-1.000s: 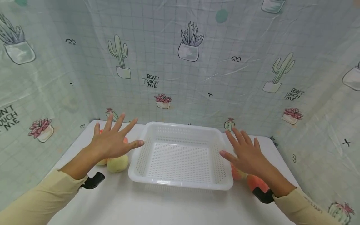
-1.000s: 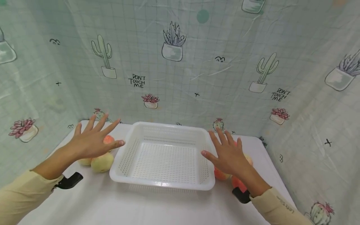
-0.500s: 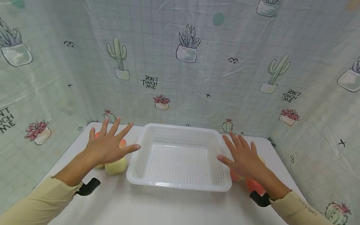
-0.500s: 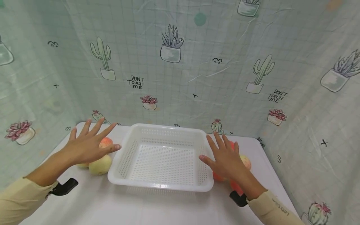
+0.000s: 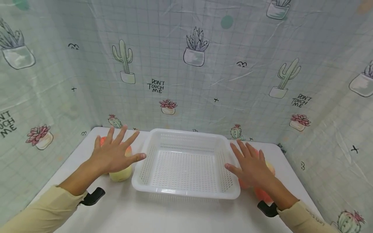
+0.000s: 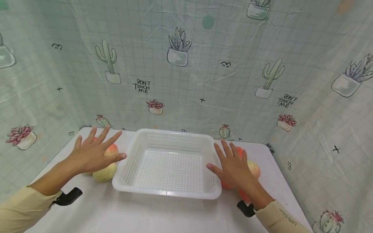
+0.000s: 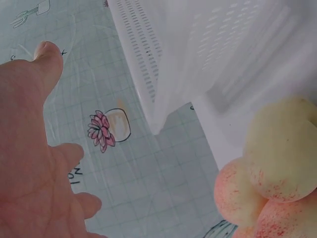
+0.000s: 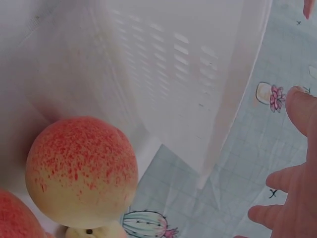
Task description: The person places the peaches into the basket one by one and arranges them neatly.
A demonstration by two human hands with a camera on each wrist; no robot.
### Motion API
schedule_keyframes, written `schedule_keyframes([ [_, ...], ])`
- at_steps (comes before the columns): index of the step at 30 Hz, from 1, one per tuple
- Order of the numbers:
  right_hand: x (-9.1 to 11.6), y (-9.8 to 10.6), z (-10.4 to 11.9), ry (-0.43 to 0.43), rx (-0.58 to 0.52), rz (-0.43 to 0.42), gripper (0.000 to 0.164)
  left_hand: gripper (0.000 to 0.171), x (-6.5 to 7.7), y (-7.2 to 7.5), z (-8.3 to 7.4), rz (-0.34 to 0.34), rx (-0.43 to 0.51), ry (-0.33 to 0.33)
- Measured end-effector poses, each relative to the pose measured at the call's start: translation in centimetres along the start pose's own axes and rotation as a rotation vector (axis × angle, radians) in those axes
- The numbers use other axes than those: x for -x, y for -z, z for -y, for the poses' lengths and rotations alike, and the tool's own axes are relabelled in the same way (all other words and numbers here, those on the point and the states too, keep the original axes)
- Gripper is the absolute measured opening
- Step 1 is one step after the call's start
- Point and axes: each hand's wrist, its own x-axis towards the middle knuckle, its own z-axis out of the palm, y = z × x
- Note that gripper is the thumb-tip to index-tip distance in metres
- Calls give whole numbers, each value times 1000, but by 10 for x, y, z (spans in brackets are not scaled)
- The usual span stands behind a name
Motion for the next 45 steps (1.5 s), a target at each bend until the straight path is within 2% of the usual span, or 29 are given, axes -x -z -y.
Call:
schedule_keyframes([
  [8,0,-8,-2,3,-5,-22,88,103,-2,-5,-1,5,-7,-11],
  [14,-4,-17,2,32,3,-15,85,105,4,-13,9,16,17,11],
  [23,-3,-21,0,5,-1,-18,84,106,1,-20,10,6,35,9],
  [33,-5,-24,-10,-16,-168,37,86,105,0,-27,11,-16,49,16],
  [40,-5,-25,-12,-46,-206,55,87,106,-1,-31,11,-21,53,12],
  [45,-9,-24,-14,-79,-339,89,92,105,-1,-33,13,-23,62,10],
])
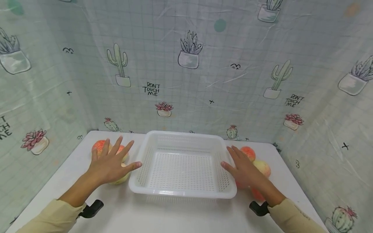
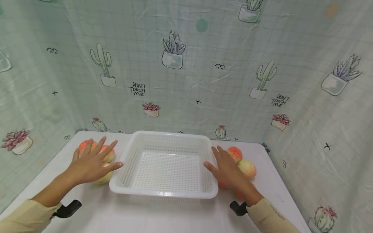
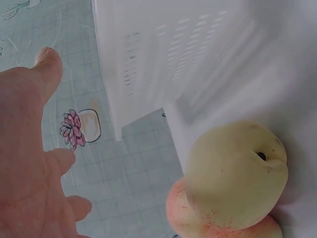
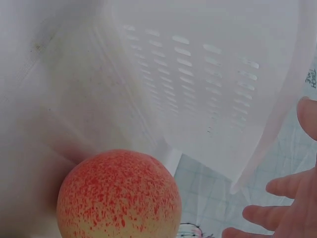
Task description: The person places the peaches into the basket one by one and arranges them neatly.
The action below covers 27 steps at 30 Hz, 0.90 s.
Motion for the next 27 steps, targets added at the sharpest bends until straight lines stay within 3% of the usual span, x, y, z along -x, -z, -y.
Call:
schedule_keyframes([
  [6,-9,1,-4,-4,-179,27,88,105,0,-4,2,-4,18,9],
  [16,-20,2,-3,-174,-315,78,96,104,4,-9,14,-18,30,22],
  [27,-29,7,-3,-197,-487,149,90,108,11,-10,31,-31,63,37],
])
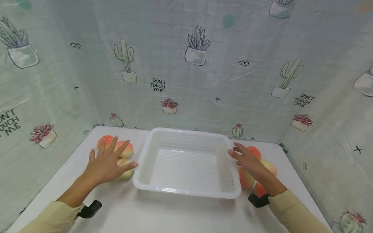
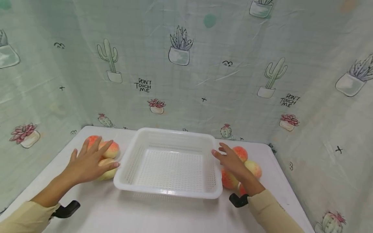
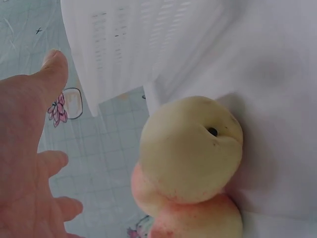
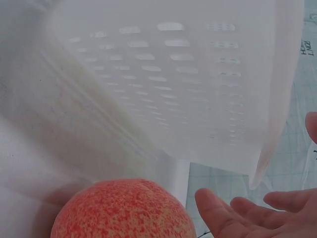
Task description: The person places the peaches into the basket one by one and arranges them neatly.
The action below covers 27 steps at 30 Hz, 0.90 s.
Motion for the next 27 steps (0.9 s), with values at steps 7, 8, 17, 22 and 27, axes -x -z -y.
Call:
schedule_keyframes([
  [7,-7,-3,3,-21,-56,30,88,106,5,1,19,-8,-9,28],
  [8,-7,-3,4,-23,-61,37,88,106,5,1,22,-6,-7,34],
  [17,-10,7,5,-19,-79,52,87,105,-5,-1,38,-31,12,55],
  [22,-11,2,5,-49,-91,65,85,98,-1,-3,50,-41,18,69],
  [27,-10,0,5,-48,-83,69,85,101,-1,-5,64,-50,5,83],
])
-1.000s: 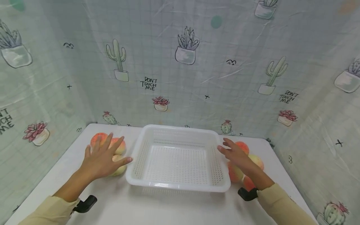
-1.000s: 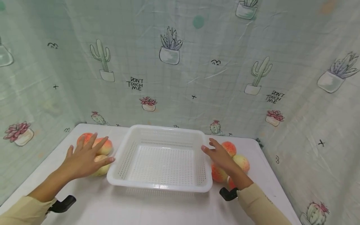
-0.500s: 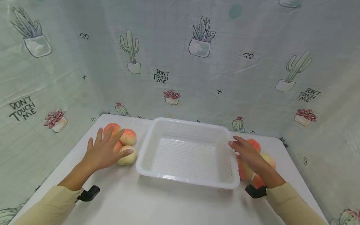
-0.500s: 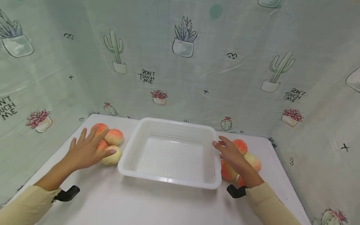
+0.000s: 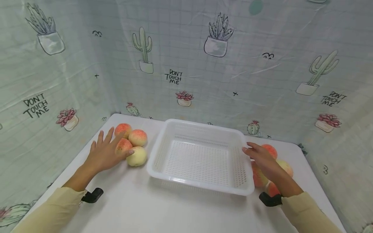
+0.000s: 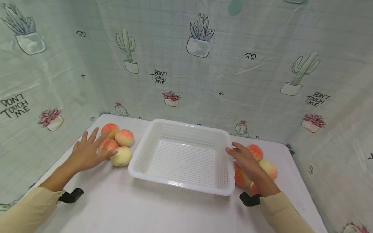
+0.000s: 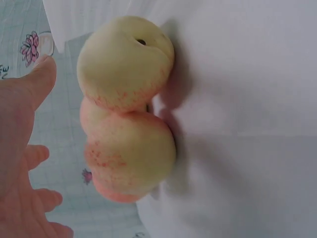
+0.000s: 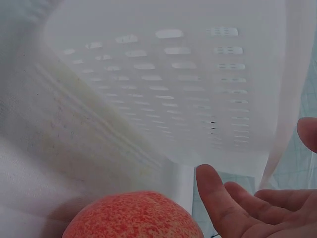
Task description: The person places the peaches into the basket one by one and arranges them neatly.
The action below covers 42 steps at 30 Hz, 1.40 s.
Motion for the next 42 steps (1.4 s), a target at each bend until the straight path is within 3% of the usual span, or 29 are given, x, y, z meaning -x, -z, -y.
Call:
schedule_keyframes([
  [5,0,0,-1,15,3,21,85,102,-2,-3,18,-23,30,-16],
  [11,-1,0,-5,11,11,19,89,99,-5,-10,39,-3,214,-13],
  [17,-1,1,-9,9,1,8,90,99,-12,-17,54,14,321,-1],
  [24,-2,-1,-11,-24,-14,4,91,98,-15,-20,66,24,474,-46],
  [29,-6,-4,-10,-8,-12,4,83,99,-11,-24,73,29,520,-51],
  [35,-15,-12,-5,3,-58,-12,72,101,0,-30,81,34,484,1],
  [42,-9,-1,-13,-7,-105,-55,67,100,-15,-40,68,25,490,-34],
])
